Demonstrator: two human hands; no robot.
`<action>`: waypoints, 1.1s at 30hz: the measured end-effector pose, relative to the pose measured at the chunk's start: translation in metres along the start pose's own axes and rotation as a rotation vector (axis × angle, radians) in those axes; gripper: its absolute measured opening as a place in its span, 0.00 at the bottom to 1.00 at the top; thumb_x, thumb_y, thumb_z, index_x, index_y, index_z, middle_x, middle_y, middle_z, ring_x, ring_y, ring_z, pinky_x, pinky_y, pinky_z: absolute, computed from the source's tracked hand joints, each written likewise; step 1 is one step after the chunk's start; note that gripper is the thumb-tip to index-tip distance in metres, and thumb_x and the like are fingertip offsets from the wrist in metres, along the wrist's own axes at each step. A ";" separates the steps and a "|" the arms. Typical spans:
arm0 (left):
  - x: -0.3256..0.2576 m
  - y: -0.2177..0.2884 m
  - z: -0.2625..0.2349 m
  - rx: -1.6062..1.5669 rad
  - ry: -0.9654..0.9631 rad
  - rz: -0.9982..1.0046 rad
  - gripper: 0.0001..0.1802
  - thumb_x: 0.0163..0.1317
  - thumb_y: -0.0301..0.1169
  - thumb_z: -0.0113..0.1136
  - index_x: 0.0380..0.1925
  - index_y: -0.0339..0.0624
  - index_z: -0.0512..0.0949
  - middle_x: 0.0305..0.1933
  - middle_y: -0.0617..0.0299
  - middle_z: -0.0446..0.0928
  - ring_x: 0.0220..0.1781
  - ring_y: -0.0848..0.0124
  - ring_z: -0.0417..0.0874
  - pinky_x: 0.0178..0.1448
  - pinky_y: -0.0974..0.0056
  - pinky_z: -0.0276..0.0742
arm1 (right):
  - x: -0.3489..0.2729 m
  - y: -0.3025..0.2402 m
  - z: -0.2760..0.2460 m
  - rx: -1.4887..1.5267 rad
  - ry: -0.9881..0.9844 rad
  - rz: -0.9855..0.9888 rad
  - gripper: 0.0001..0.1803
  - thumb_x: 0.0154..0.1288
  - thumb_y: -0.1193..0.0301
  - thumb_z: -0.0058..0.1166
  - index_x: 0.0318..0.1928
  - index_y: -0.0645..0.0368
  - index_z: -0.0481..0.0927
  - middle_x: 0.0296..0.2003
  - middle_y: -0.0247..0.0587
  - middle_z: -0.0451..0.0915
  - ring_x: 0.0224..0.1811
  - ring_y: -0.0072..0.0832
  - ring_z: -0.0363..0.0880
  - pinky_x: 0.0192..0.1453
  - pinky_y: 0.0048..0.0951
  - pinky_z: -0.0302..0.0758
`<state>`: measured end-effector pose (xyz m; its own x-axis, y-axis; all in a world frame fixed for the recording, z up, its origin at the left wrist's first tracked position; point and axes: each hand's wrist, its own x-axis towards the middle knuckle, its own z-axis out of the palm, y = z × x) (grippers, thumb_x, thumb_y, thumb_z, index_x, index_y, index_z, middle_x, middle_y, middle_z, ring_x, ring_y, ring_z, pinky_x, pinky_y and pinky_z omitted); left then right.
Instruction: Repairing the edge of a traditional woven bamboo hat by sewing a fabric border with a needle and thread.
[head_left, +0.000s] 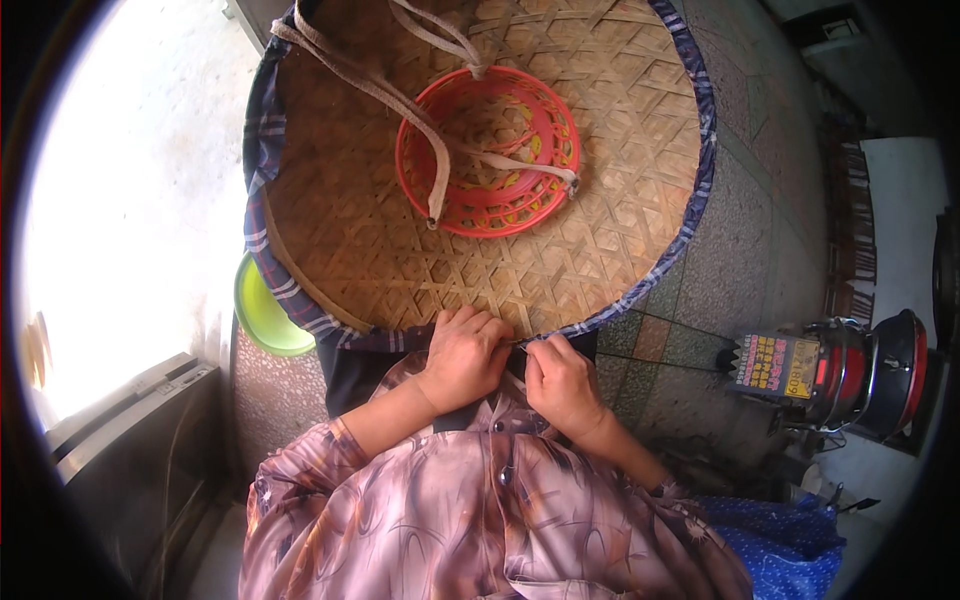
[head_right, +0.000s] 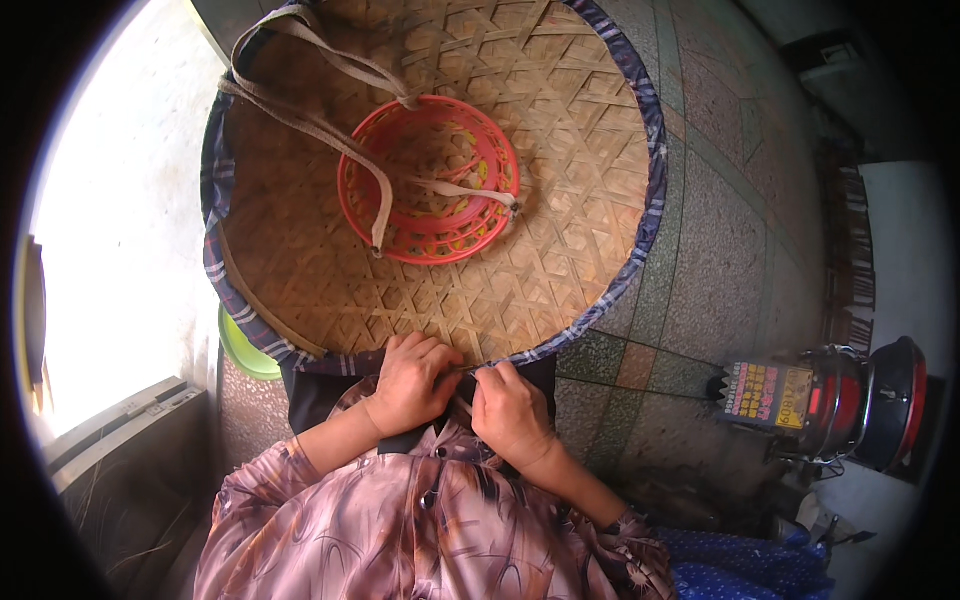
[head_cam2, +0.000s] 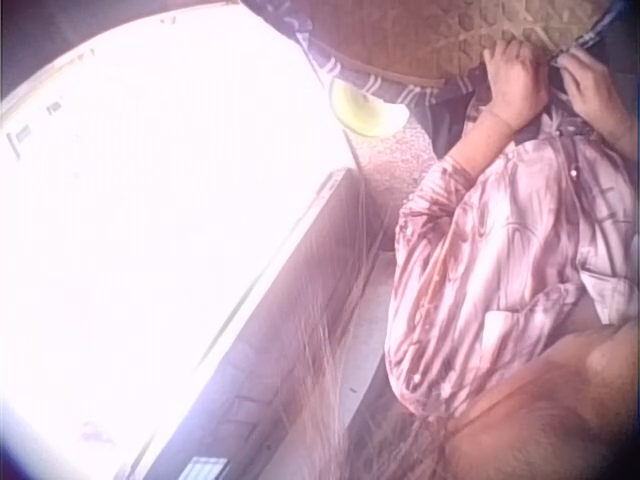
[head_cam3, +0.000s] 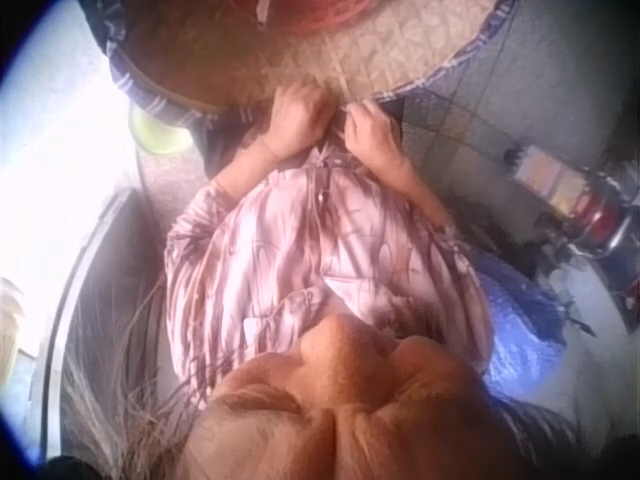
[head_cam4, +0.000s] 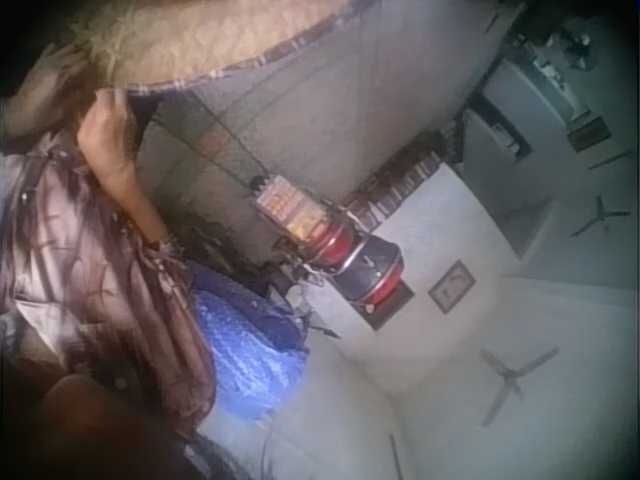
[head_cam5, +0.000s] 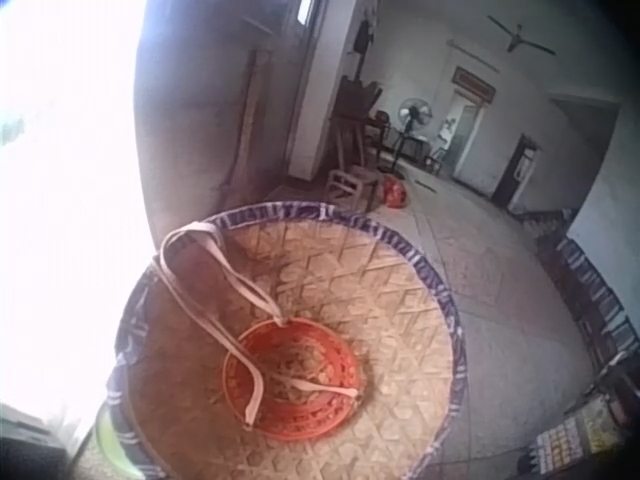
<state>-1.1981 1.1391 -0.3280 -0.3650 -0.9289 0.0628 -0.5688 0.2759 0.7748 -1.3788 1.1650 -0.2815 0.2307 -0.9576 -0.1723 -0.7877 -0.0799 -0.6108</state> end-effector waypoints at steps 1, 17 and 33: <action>0.000 0.000 0.000 0.001 -0.001 0.001 0.11 0.49 0.29 0.72 0.34 0.50 0.83 0.34 0.65 0.79 0.42 0.60 0.78 0.49 0.56 0.67 | 0.000 0.000 0.000 0.001 0.005 -0.003 0.05 0.64 0.79 0.55 0.40 0.62 0.80 0.36 0.52 0.79 0.35 0.52 0.82 0.40 0.44 0.80; 0.002 -0.001 0.000 0.000 -0.040 -0.003 0.09 0.49 0.30 0.71 0.32 0.49 0.82 0.35 0.64 0.80 0.44 0.60 0.79 0.52 0.54 0.68 | 0.010 -0.003 -0.009 -0.059 -0.092 -0.024 0.06 0.63 0.78 0.55 0.39 0.63 0.82 0.35 0.53 0.79 0.34 0.53 0.83 0.39 0.46 0.81; 0.004 -0.004 0.002 0.038 -0.060 -0.021 0.04 0.49 0.30 0.68 0.27 0.50 0.84 0.35 0.66 0.81 0.46 0.63 0.79 0.52 0.56 0.68 | 0.001 0.009 0.015 -0.045 -0.013 -0.018 0.03 0.64 0.79 0.57 0.38 0.62 0.79 0.35 0.53 0.78 0.33 0.53 0.83 0.37 0.46 0.81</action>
<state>-1.1986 1.1346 -0.3317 -0.3960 -0.9182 0.0080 -0.6037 0.2669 0.7512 -1.3772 1.1677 -0.2988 0.2524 -0.9523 -0.1716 -0.8083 -0.1100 -0.5784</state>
